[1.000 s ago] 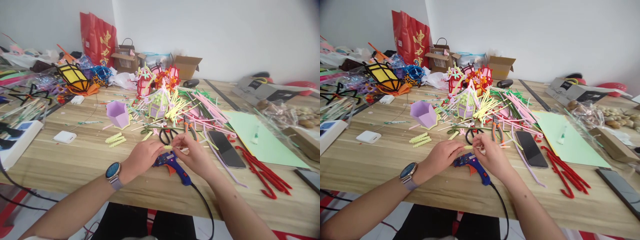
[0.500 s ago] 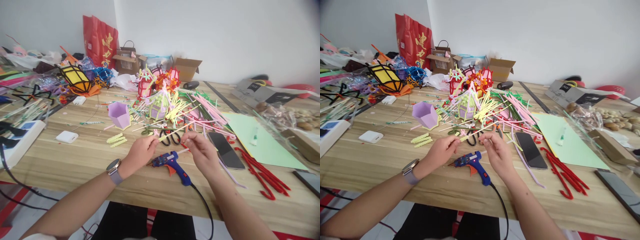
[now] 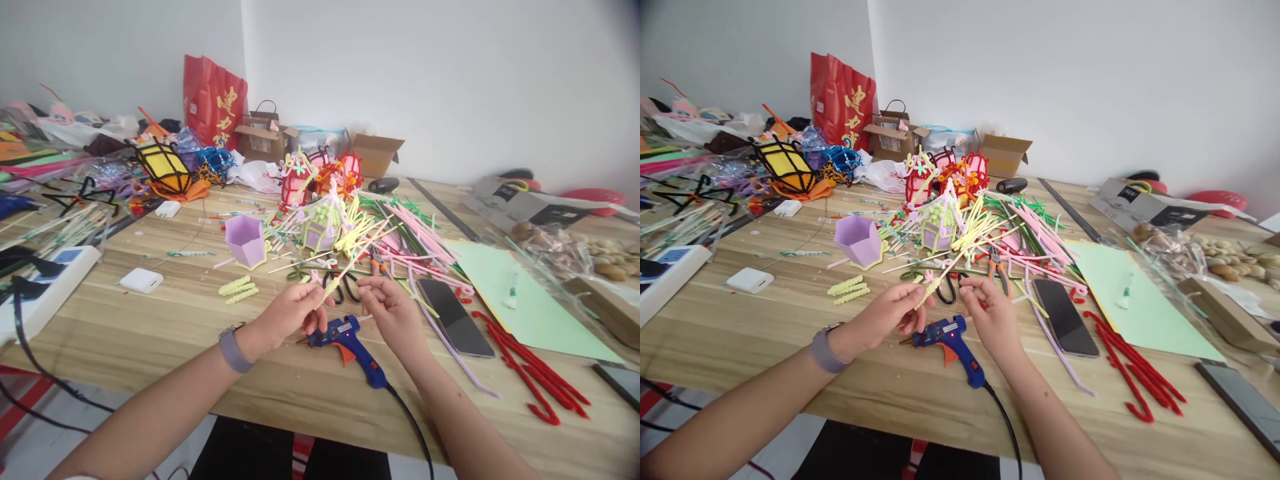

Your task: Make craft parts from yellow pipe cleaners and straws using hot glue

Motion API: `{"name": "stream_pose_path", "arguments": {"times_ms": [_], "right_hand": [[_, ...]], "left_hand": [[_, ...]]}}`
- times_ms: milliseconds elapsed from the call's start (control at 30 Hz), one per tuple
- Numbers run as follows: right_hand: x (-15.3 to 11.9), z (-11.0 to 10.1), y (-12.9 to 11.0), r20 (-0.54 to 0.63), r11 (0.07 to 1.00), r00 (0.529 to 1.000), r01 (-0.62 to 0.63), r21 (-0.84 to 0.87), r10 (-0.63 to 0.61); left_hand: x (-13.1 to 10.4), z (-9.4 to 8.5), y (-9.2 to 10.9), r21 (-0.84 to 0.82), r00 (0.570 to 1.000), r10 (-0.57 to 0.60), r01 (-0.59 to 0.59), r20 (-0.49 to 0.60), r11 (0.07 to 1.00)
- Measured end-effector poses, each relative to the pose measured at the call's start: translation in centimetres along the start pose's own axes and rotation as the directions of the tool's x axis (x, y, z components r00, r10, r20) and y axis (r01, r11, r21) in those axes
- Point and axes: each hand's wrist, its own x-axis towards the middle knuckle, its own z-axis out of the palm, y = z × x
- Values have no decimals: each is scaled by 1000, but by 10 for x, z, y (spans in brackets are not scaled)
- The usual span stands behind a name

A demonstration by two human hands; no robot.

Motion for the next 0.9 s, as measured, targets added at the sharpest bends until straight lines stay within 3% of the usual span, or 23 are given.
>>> {"name": "stream_pose_path", "arguments": {"times_ms": [200, 367, 433, 567, 733, 900], "right_hand": [[-3, 11, -6, 156, 983, 981, 138, -125, -118], [-3, 19, -13, 394, 990, 918, 101, -97, -55], [-2, 19, -16, 424, 996, 905, 70, -62, -38], [3, 13, -16, 242, 1000, 970, 21, -15, -16], [12, 1, -1, 81, 995, 997, -21, 98, 13], [16, -5, 15, -110, 992, 991, -59, 111, 72]], "left_hand": [[0, 0, 0, -29, 1000, 30, -30, 8, 999], [0, 1, 3, -50, 997, 80, -79, 17, 996], [0, 1, 4, -61, 996, 90, -90, 6, 994], [2, -2, 2, -105, 992, 90, -99, -87, 990], [8, -8, -3, -166, 970, 103, -141, -218, 976], [9, -10, -6, -235, 978, 103, -145, -180, 961]]}}
